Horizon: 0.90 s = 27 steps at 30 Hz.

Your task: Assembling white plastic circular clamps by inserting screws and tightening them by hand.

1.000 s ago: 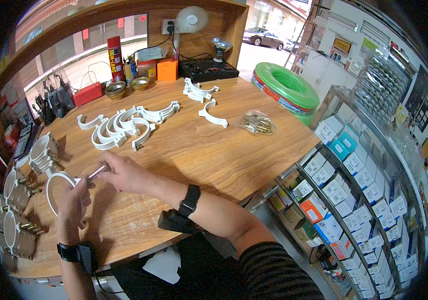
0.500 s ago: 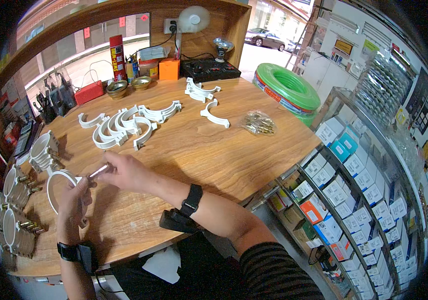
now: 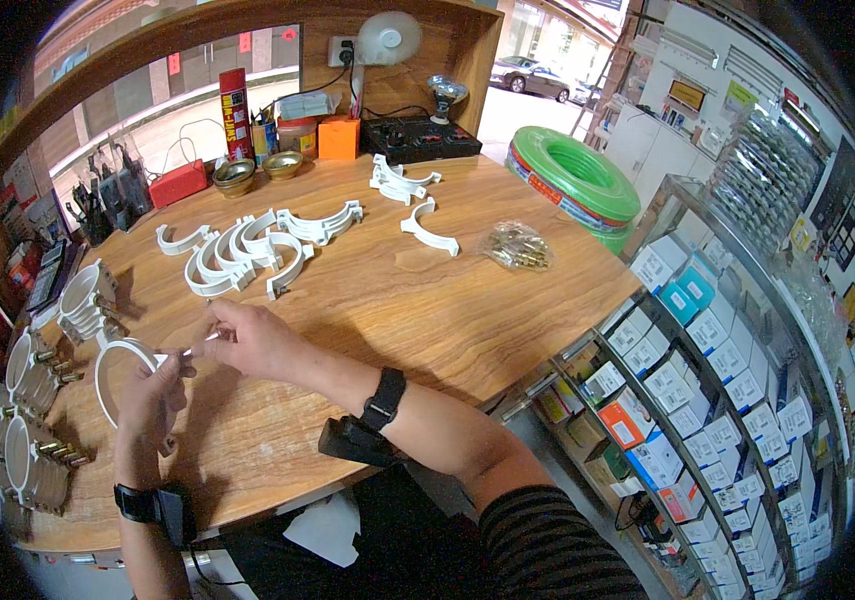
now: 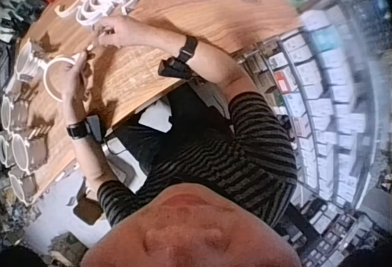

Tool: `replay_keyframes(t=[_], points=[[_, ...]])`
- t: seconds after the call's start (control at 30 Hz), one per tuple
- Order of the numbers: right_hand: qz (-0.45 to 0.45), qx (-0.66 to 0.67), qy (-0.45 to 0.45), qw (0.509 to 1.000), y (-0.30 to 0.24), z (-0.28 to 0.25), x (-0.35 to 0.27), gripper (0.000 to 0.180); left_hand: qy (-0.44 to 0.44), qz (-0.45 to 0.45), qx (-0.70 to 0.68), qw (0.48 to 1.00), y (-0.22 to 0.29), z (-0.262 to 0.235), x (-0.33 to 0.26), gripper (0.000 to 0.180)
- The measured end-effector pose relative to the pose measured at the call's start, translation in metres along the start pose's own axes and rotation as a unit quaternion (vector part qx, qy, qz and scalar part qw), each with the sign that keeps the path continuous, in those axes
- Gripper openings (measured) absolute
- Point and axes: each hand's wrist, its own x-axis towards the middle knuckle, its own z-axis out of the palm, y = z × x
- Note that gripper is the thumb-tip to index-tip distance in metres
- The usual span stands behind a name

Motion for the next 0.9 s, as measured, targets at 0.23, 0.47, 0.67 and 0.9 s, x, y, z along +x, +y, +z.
replay_keyframes(t=[0.23,0.47,0.67,0.9], points=[[-0.089,-0.035,0.018,0.995,-0.007,-0.003,-0.004,0.017,-0.01,-0.012,-0.031,0.999,0.002,-0.001,-0.001,0.02],[0.012,-0.059,-0.017,0.998,-0.017,-0.007,-0.004,0.019,-0.006,-0.003,-0.015,1.0,0.0,0.001,-0.001,0.02],[-0.088,-0.032,0.023,0.995,-0.011,-0.005,-0.004,0.018,-0.02,-0.014,-0.052,0.998,0.002,-0.003,0.0,0.02],[-0.026,-0.116,0.015,0.993,-0.014,-0.005,-0.005,0.019,-0.013,-0.01,-0.004,1.0,0.007,0.001,-0.006,0.019]])
